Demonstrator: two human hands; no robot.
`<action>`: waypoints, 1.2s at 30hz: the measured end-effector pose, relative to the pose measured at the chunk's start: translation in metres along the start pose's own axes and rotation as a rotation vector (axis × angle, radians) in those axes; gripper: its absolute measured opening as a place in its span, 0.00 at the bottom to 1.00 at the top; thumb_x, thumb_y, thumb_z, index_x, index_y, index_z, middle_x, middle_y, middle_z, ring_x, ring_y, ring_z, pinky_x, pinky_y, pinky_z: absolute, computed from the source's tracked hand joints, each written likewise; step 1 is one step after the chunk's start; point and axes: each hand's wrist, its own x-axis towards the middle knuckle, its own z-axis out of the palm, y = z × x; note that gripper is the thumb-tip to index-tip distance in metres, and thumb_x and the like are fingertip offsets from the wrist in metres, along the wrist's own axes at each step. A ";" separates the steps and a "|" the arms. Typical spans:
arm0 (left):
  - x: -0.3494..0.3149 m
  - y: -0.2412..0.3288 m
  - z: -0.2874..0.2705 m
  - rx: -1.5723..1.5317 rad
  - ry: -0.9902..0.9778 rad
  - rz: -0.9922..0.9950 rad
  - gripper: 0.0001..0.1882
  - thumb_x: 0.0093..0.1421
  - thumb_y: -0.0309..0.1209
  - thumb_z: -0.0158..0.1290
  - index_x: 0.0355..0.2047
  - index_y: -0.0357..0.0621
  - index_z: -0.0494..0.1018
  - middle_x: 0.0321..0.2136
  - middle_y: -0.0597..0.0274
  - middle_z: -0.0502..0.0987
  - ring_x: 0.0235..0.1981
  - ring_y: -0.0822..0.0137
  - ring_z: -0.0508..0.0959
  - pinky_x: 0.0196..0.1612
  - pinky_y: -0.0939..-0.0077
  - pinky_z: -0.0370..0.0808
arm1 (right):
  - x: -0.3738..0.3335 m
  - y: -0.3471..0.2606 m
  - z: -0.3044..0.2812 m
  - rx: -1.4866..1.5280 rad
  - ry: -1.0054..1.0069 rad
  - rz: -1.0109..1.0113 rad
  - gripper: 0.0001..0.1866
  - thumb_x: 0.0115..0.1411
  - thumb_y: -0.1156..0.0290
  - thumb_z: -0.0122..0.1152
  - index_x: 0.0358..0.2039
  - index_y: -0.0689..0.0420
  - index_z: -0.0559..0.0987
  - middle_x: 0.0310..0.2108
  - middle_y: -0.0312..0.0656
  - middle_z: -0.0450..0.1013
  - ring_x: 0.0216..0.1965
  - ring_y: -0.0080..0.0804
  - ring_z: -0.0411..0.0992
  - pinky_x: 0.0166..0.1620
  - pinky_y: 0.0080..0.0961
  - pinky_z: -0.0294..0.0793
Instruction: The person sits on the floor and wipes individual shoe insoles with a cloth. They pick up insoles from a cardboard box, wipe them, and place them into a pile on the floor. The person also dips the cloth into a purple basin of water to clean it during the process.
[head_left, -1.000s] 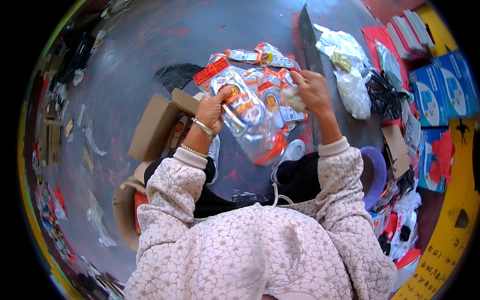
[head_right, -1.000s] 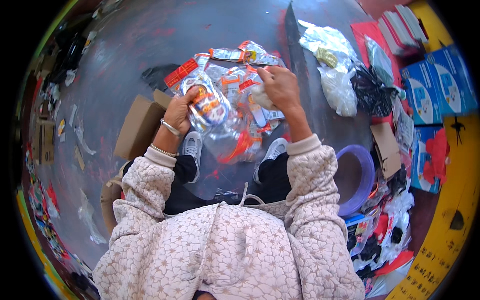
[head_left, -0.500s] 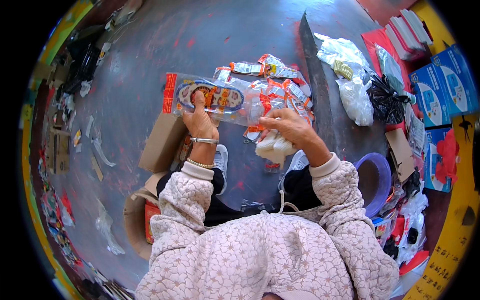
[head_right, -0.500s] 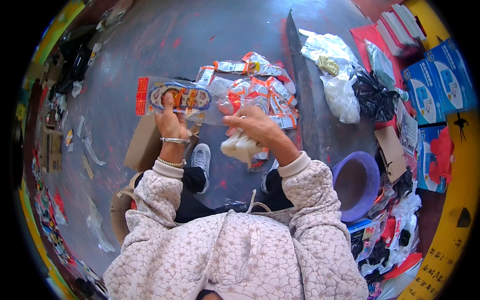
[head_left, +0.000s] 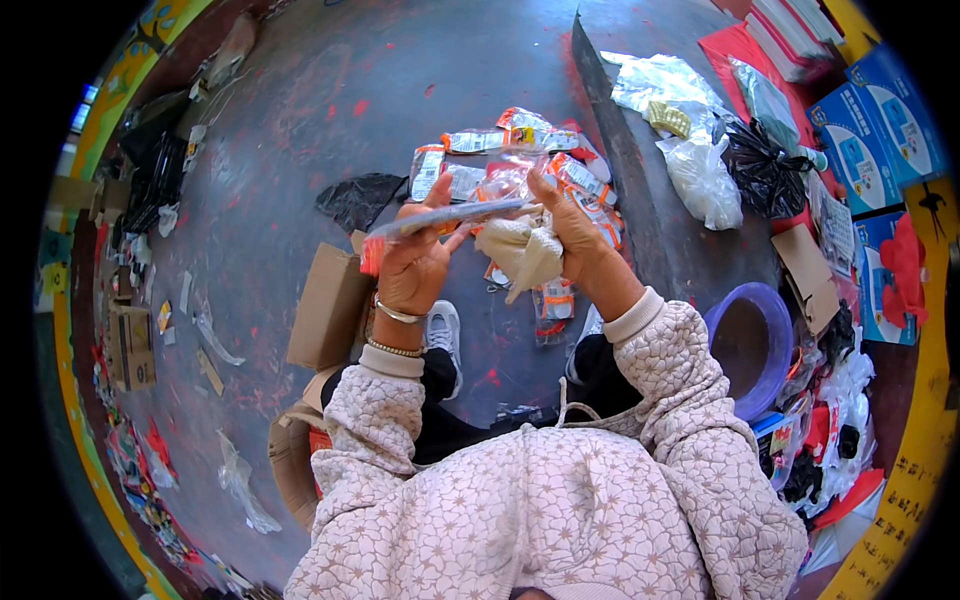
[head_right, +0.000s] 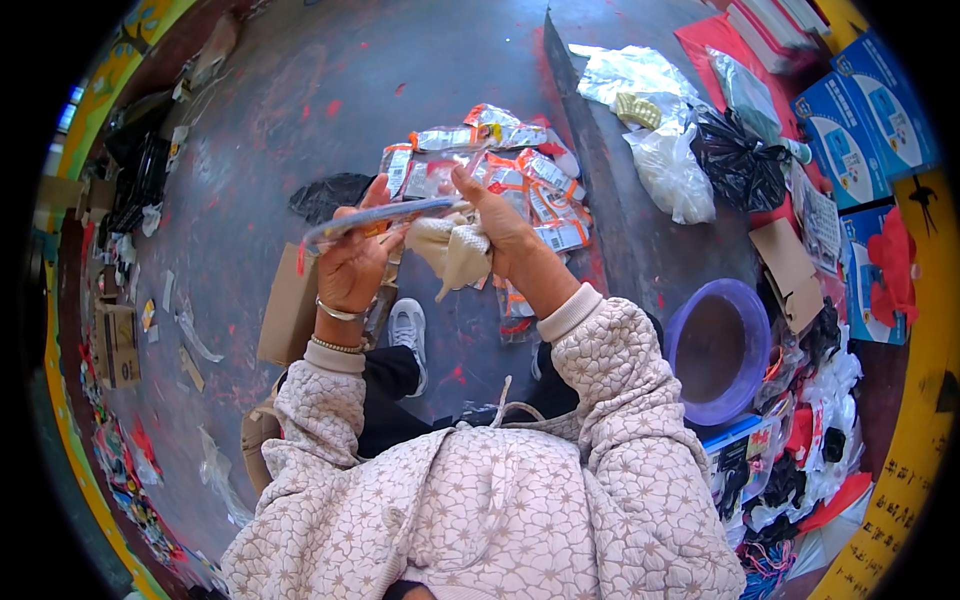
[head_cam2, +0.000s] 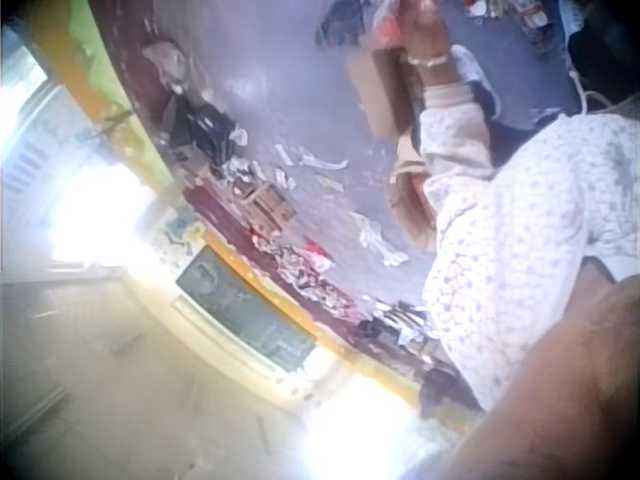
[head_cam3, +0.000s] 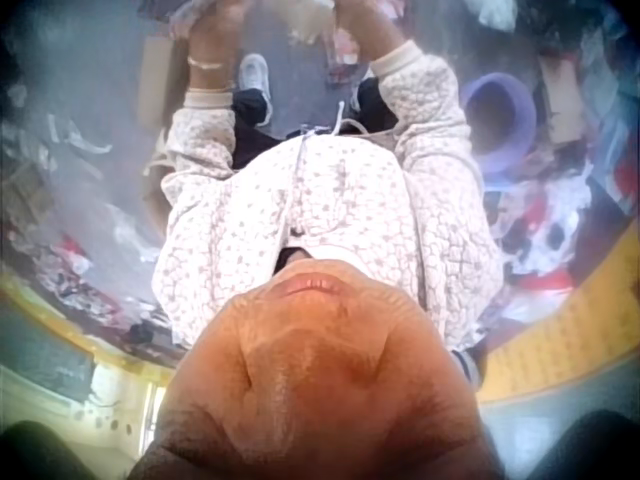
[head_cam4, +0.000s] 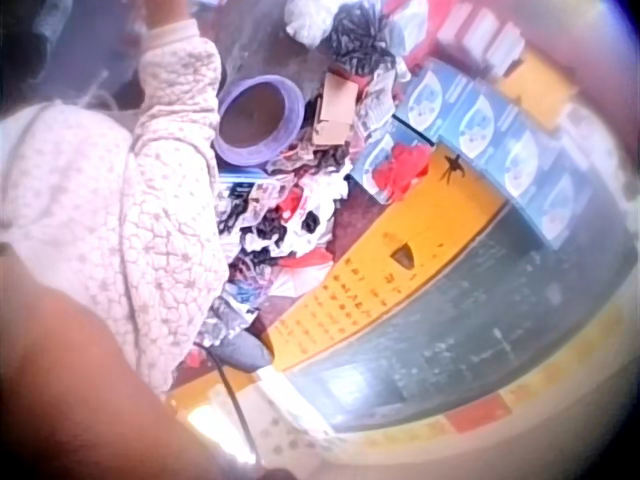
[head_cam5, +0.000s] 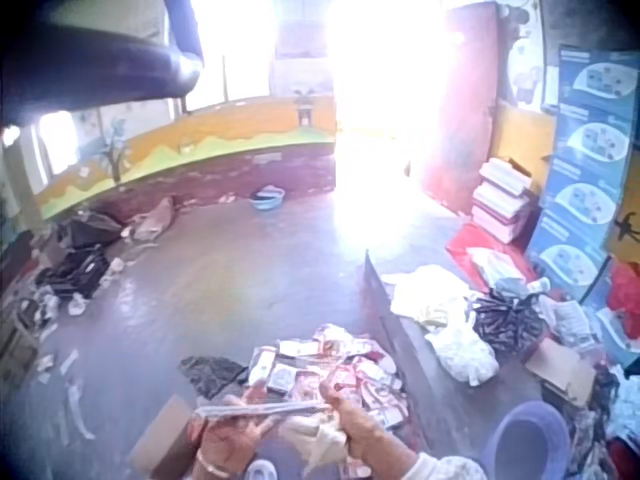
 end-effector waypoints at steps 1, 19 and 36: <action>-0.002 0.001 0.001 0.055 -0.005 -0.004 0.09 0.49 0.26 0.56 0.32 0.50 0.71 0.60 0.51 0.54 0.63 0.56 0.49 0.63 0.54 0.41 | -0.002 -0.003 0.001 0.036 -0.006 -0.017 0.29 0.57 0.49 0.53 0.47 0.63 0.67 0.37 0.46 0.71 0.32 0.34 0.74 0.37 0.31 0.76; -0.016 0.015 0.010 -0.003 0.168 -0.326 0.29 0.62 0.36 0.43 0.60 0.42 0.47 0.58 0.46 0.53 0.54 0.55 0.65 0.52 0.61 0.69 | -0.017 -0.024 0.002 0.022 -0.353 -0.173 0.22 0.60 0.75 0.46 0.56 0.59 0.63 0.39 0.43 0.71 0.37 0.28 0.73 0.41 0.24 0.75; -0.029 -0.014 0.032 -0.361 0.094 -0.462 0.31 0.57 0.27 0.42 0.61 0.49 0.47 0.56 0.50 0.59 0.55 0.51 0.63 0.50 0.45 0.67 | -0.031 -0.044 0.010 -0.475 0.317 -0.738 0.12 0.57 0.68 0.56 0.38 0.63 0.72 0.29 0.41 0.73 0.33 0.25 0.72 0.35 0.22 0.74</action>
